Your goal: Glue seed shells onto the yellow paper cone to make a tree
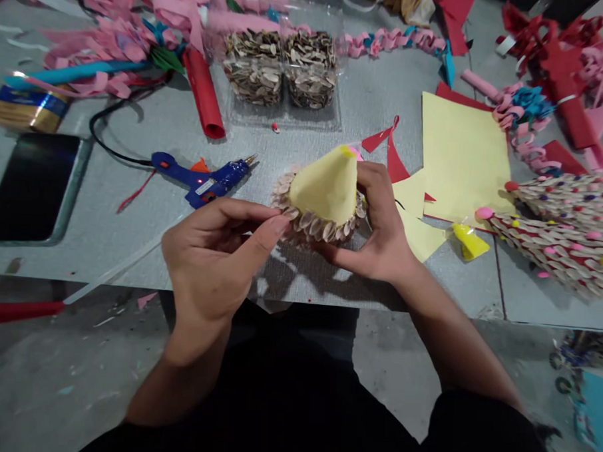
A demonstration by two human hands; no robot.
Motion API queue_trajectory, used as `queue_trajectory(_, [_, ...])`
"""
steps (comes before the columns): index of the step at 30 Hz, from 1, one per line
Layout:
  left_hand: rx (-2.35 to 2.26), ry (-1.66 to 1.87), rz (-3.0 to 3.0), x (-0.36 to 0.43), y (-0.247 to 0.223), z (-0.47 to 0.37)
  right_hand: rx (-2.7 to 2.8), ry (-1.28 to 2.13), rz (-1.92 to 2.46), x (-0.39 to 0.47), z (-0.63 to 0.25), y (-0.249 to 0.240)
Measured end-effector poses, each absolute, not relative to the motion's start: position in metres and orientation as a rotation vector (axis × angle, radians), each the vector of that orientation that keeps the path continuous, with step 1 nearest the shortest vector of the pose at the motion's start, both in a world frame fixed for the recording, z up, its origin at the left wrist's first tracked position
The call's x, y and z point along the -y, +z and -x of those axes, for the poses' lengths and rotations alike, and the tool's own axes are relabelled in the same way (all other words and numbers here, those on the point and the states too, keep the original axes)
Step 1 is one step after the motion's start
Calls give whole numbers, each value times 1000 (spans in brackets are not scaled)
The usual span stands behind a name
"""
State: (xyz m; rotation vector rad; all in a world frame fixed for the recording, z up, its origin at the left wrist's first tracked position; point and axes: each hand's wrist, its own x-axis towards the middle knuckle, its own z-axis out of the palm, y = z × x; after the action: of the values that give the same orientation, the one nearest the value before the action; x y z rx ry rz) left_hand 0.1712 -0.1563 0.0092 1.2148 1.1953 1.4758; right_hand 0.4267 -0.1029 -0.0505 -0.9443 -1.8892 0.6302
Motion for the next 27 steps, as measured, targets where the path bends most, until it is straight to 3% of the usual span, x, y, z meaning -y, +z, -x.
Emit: queue_trajectory(27, [-1247, 1515, -1232, 152, 11, -177, 1936, 553, 953, 105, -413, -32])
